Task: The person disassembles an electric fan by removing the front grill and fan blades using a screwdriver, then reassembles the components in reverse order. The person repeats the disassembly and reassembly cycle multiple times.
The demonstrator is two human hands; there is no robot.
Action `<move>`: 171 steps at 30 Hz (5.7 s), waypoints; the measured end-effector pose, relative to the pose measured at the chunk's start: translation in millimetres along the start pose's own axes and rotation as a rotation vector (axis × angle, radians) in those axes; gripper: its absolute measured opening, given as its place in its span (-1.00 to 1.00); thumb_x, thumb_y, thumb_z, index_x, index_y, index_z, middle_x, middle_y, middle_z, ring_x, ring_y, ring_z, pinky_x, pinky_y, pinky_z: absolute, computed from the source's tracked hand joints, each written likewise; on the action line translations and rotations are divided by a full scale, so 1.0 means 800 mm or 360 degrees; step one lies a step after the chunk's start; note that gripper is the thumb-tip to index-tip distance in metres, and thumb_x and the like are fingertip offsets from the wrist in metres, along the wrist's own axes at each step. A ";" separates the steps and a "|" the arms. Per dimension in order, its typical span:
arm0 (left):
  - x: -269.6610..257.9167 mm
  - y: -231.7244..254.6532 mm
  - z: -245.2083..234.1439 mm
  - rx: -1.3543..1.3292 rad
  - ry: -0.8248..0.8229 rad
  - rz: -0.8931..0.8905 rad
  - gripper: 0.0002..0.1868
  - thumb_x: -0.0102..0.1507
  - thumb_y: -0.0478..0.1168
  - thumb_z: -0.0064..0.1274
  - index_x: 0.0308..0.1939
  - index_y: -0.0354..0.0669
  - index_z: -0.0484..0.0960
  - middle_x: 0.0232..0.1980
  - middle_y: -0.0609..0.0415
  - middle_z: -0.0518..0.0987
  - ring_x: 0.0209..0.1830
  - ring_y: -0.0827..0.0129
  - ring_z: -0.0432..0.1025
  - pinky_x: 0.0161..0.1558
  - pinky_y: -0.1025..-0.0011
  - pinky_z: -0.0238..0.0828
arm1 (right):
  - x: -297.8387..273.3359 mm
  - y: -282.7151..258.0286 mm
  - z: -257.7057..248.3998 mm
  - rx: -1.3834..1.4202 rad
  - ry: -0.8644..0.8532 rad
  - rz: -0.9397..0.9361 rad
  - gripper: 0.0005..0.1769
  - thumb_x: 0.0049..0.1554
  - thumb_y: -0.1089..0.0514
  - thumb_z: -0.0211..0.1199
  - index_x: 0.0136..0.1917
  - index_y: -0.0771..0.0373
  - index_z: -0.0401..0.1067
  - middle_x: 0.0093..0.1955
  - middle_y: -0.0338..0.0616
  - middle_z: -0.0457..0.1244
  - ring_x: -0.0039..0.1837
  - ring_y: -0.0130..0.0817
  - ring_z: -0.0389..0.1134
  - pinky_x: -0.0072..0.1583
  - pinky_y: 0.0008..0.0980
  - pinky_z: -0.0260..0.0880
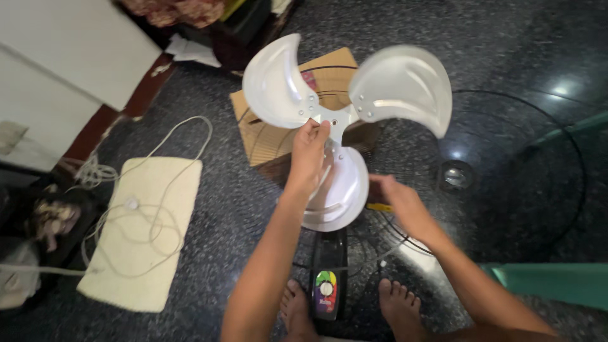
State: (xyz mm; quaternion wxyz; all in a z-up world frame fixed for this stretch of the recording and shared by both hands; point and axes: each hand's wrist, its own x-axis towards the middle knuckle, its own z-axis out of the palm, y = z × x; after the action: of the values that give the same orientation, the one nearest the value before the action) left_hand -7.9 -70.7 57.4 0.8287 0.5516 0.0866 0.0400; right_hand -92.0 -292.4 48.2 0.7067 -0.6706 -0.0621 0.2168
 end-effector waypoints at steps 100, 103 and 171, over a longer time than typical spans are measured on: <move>-0.034 -0.077 -0.064 0.1772 0.0338 0.0700 -0.76 0.11 -0.16 0.30 -0.17 -0.09 0.71 -0.08 0.09 0.61 0.04 0.12 0.42 0.10 0.10 0.19 | 0.172 0.036 0.050 -0.0865 0.0146 -0.0755 -0.76 0.02 0.16 0.49 -0.05 0.29 0.61 -0.17 -0.17 0.36 -0.22 -0.49 0.35 -0.13 -0.43 0.38; -0.035 -0.073 -0.059 0.1743 0.0408 0.0665 -0.69 0.07 -0.16 0.32 -0.15 -0.12 0.67 -0.09 0.07 0.58 0.04 0.11 0.41 0.07 0.08 0.16 | 0.175 0.037 0.056 -0.0851 0.0235 -0.0637 -0.74 -0.02 0.12 0.54 -0.13 0.30 0.60 -0.20 -0.16 0.35 -0.25 -0.51 0.34 -0.17 -0.44 0.37; -0.050 -0.019 -0.011 0.1751 0.0202 0.0854 -0.47 0.12 -0.09 0.35 0.10 -0.24 0.63 -0.05 -0.21 0.55 -0.01 -0.05 0.46 0.03 0.13 0.36 | -0.033 0.099 -0.195 -0.0897 0.1424 -0.0354 -0.64 0.26 0.13 0.34 0.28 0.32 0.49 0.21 0.05 0.41 0.24 -0.28 0.46 0.26 -0.34 0.41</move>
State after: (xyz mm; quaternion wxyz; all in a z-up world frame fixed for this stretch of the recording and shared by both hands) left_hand -49.5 -75.1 44.1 0.3768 0.8974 0.0019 0.2294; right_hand -74.2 -446.0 -37.9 0.4756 -0.8504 0.1186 -0.1912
